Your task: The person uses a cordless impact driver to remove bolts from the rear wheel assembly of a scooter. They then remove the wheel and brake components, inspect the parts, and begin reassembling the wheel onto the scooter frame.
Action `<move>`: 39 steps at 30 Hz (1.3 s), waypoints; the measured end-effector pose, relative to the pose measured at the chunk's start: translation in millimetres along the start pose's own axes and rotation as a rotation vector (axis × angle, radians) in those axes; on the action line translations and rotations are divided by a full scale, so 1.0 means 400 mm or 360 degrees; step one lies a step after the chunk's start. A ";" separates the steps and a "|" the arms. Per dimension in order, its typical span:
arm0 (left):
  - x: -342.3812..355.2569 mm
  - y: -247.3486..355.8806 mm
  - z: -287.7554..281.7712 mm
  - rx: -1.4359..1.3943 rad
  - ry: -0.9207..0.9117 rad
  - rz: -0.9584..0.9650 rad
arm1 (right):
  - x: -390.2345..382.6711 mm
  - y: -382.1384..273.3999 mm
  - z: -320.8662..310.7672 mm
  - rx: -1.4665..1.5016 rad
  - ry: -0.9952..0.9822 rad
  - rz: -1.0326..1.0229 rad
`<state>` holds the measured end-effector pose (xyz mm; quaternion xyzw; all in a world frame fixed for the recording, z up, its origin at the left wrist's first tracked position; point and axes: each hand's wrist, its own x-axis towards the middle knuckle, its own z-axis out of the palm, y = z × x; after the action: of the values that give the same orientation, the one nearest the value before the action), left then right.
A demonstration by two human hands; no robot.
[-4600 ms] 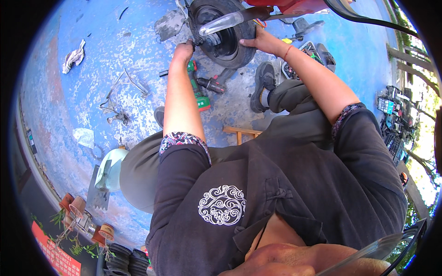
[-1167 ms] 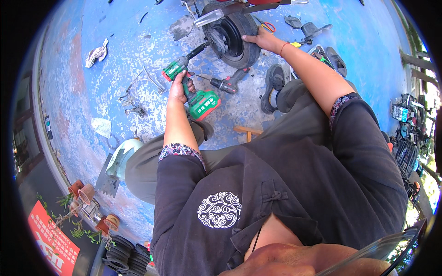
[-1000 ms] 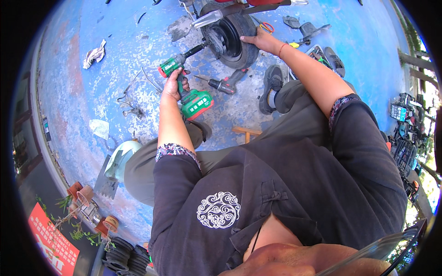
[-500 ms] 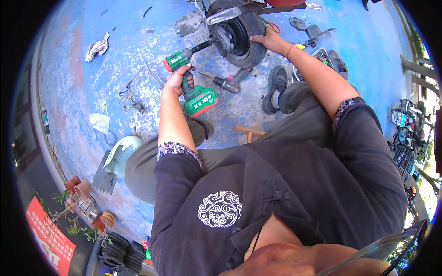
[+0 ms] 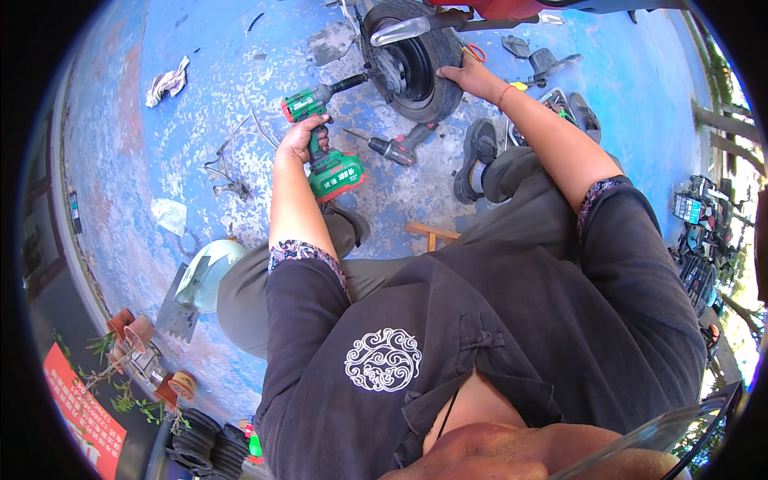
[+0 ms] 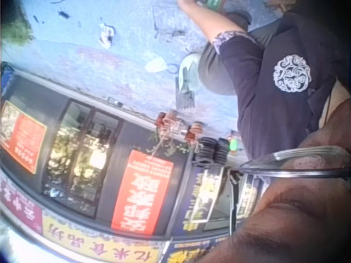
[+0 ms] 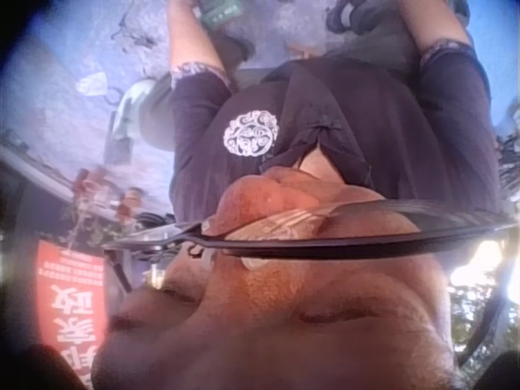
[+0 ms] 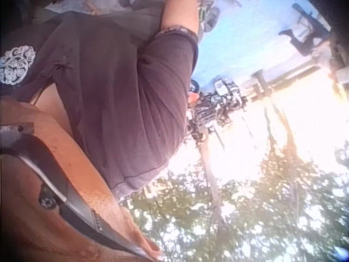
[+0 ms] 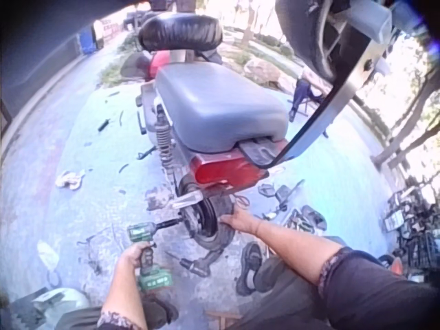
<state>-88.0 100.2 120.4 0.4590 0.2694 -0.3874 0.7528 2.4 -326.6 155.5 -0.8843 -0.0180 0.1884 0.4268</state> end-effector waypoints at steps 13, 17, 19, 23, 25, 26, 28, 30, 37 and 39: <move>0.014 0.011 0.026 0.0041 -0.0100 -0.0034 | 0.010 0.043 -0.020 0.0007 -0.0019 -0.0004; 0.012 0.004 0.022 -0.0013 -0.0086 -0.0031 | -0.003 0.008 -0.019 0.0015 -0.0019 -0.0009; 0.020 0.016 0.023 -0.0028 -0.0102 -0.0064 | -0.005 0.005 -0.018 -0.0028 -0.0011 0.0006; 0.017 0.044 0.039 0.0046 -0.0068 -0.0064 | 0.001 0.015 0.000 -0.0012 0.0015 -0.0029; 0.018 0.048 0.052 0.0046 -0.0077 -0.0059 | 0.014 0.040 0.000 0.0044 0.0028 -0.0076; 0.020 0.048 0.054 0.0042 -0.0078 -0.0058 | 0.019 0.046 -0.001 0.0044 0.0025 -0.0087; 0.019 0.045 0.042 0.0099 -0.0052 -0.0039 | 0.018 0.040 0.001 0.0031 0.0006 -0.0081; 0.019 0.032 0.021 0.0073 -0.0041 -0.0038 | 0.011 0.016 0.004 0.0007 -0.0027 -0.0047; 0.038 0.037 0.044 0.0069 -0.0067 -0.0046 | 0.013 0.038 -0.003 0.0007 0.0015 -0.0107; 0.041 0.036 0.043 0.0092 -0.0065 -0.0038 | 0.012 0.031 0.002 0.0043 -0.0011 -0.0087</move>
<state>-66.1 83.1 122.5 0.4693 0.2480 -0.4131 0.7400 5.0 -333.1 143.9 -0.8770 -0.0412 0.1799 0.4436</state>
